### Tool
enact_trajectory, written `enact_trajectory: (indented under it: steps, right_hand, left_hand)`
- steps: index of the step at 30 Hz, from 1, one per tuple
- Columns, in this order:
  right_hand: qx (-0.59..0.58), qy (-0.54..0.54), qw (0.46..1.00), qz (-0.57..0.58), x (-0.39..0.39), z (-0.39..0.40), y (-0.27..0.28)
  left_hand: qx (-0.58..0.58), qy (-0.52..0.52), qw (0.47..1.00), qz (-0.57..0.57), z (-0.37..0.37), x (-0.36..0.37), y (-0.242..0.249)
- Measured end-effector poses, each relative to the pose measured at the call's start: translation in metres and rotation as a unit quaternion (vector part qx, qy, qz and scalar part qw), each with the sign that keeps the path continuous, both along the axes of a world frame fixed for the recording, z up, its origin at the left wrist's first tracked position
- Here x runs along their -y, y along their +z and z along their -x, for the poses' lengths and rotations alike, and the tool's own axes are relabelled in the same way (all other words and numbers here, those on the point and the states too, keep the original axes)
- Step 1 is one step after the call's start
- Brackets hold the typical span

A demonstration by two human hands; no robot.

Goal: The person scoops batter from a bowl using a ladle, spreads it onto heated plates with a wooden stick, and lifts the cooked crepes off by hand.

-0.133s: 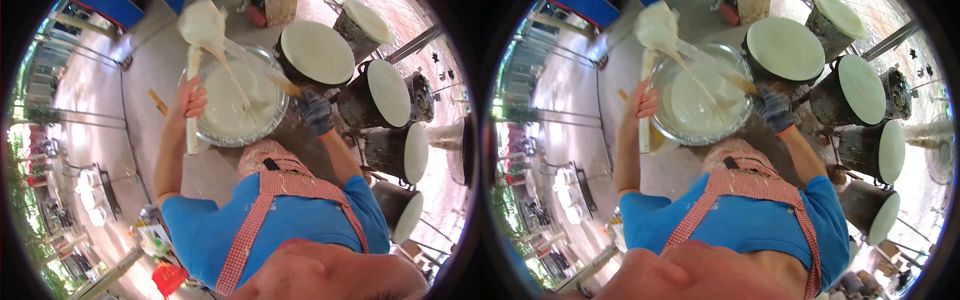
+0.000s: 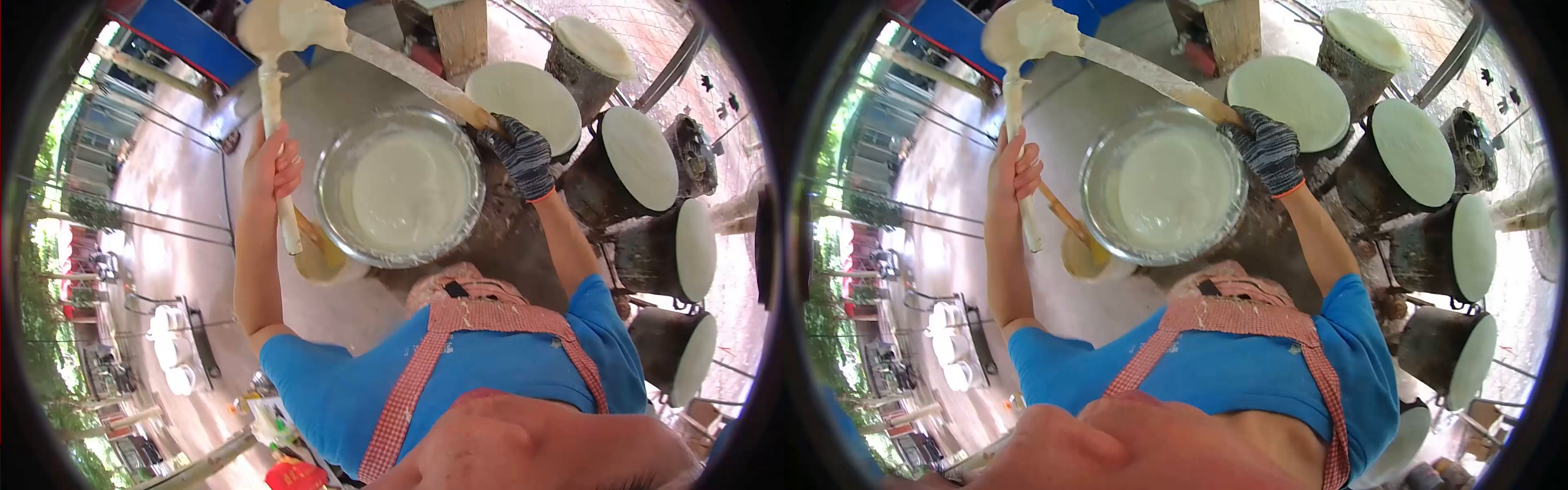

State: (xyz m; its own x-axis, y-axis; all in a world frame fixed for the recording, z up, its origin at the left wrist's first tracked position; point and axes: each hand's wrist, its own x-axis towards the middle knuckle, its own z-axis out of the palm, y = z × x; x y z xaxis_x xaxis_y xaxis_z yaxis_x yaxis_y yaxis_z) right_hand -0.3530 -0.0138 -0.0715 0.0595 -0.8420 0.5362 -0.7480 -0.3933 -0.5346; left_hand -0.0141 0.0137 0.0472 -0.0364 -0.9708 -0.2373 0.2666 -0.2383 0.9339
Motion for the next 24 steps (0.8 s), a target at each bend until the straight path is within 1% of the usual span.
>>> enact_trajectory:
  steps: [1, 2, 3, 4, 5, 6, 7, 8, 9, 10, 11, 12, 13, 14, 15, 16, 17, 18, 19, 20, 21, 22, 23, 24]
  right_hand:
    - [0.059, 0.008, 0.998, 0.013, 0.008, -0.013, 0.006]
    - [0.084, 0.021, 0.996, -0.010, 0.016, -0.021, -0.004]
    - [0.095, 0.012, 0.995, 0.000, 0.018, -0.031, -0.029]
    - [0.175, 0.074, 0.981, -0.033, 0.025, -0.043, -0.064]
    - [0.247, 0.134, 0.957, -0.069, 0.029, -0.046, -0.093]
    - [0.252, 0.121, 0.957, -0.077, 0.025, -0.041, -0.123]
    - [0.218, 0.109, 0.955, -0.172, 0.017, -0.038, -0.155]
    - [0.183, 0.098, 0.943, -0.259, 0.010, -0.034, -0.176]
    - [0.192, 0.083, 0.942, -0.263, 0.003, -0.023, -0.174]
    - [0.141, 0.058, 0.931, -0.330, -0.009, -0.009, -0.172]
    - [0.095, 0.034, 0.915, -0.392, -0.019, -0.001, -0.163]
    - [0.111, 0.012, 0.916, -0.385, -0.030, 0.007, -0.149]
    - [0.123, 0.003, 0.946, -0.299, -0.049, 0.015, -0.135]
    - [0.127, -0.006, 0.968, -0.216, -0.064, 0.020, -0.129]
    - [0.130, -0.032, 0.968, -0.212, -0.068, 0.023, -0.138]
    - [0.216, -0.029, 0.950, -0.226, -0.075, 0.022, -0.156]
    - [0.302, -0.028, 0.923, -0.238, -0.090, 0.023, -0.167]
    - [0.309, -0.067, 0.873, -0.372, -0.105, 0.027, -0.162]
    - [0.322, -0.100, 0.864, -0.374, -0.124, 0.036, -0.165]
    - [0.208, -0.145, 0.890, -0.378, -0.146, 0.044, -0.169]
    - [0.089, -0.184, 0.902, -0.380, -0.169, 0.051, -0.172]
    - [0.104, -0.218, 0.896, -0.374, -0.194, 0.062, -0.170]
    - [0.115, -0.244, 0.901, -0.341, -0.222, 0.069, -0.161]
    - [0.125, -0.275, 0.900, -0.314, -0.254, 0.074, -0.151]
  left_hand:
    - [0.056, 0.016, 0.996, 0.065, -0.009, 0.005, 0.015]
    - [0.083, 0.024, 0.992, 0.093, -0.020, 0.013, 0.012]
    - [0.074, 0.028, 0.994, 0.069, -0.035, 0.023, -0.018]
    - [0.061, 0.031, 0.997, 0.044, -0.046, 0.034, -0.041]
    - [0.049, 0.017, 0.999, 0.014, -0.034, 0.026, -0.053]
    - [-0.049, -0.044, 0.996, -0.067, -0.041, 0.037, -0.086]
    - [-0.139, -0.101, 0.973, -0.158, -0.054, 0.044, -0.119]
    - [-0.128, -0.111, 0.970, -0.173, -0.054, 0.047, -0.128]
    - [-0.239, -0.068, 0.921, -0.299, -0.048, 0.053, -0.135]
    - [-0.337, -0.016, 0.842, -0.421, -0.045, 0.057, -0.144]
    - [-0.321, -0.028, 0.841, -0.434, -0.054, 0.057, -0.155]
    - [-0.350, -0.163, 0.850, -0.357, -0.064, 0.060, -0.165]
    - [-0.378, -0.298, 0.832, -0.276, -0.066, 0.065, -0.169]
    - [-0.370, -0.320, 0.824, -0.285, -0.051, 0.064, -0.163]
    - [-0.267, -0.280, 0.900, -0.201, -0.025, 0.056, -0.155]
    - [-0.165, -0.236, 0.951, -0.111, -0.002, 0.052, -0.152]
    - [-0.167, -0.261, 0.942, -0.126, 0.017, 0.055, -0.156]
    - [-0.167, -0.266, 0.924, -0.216, 0.037, 0.060, -0.160]
    - [-0.160, -0.271, 0.899, -0.305, 0.057, 0.061, -0.165]
    - [-0.147, -0.299, 0.885, -0.324, 0.071, 0.059, -0.166]
    - [-0.159, -0.296, 0.858, -0.389, 0.086, 0.060, -0.164]
    - [-0.169, -0.295, 0.830, -0.442, 0.108, 0.064, -0.159]
    - [-0.149, -0.331, 0.818, -0.445, 0.131, 0.066, -0.148]
    - [-0.147, -0.393, 0.823, -0.383, 0.147, 0.059, -0.138]
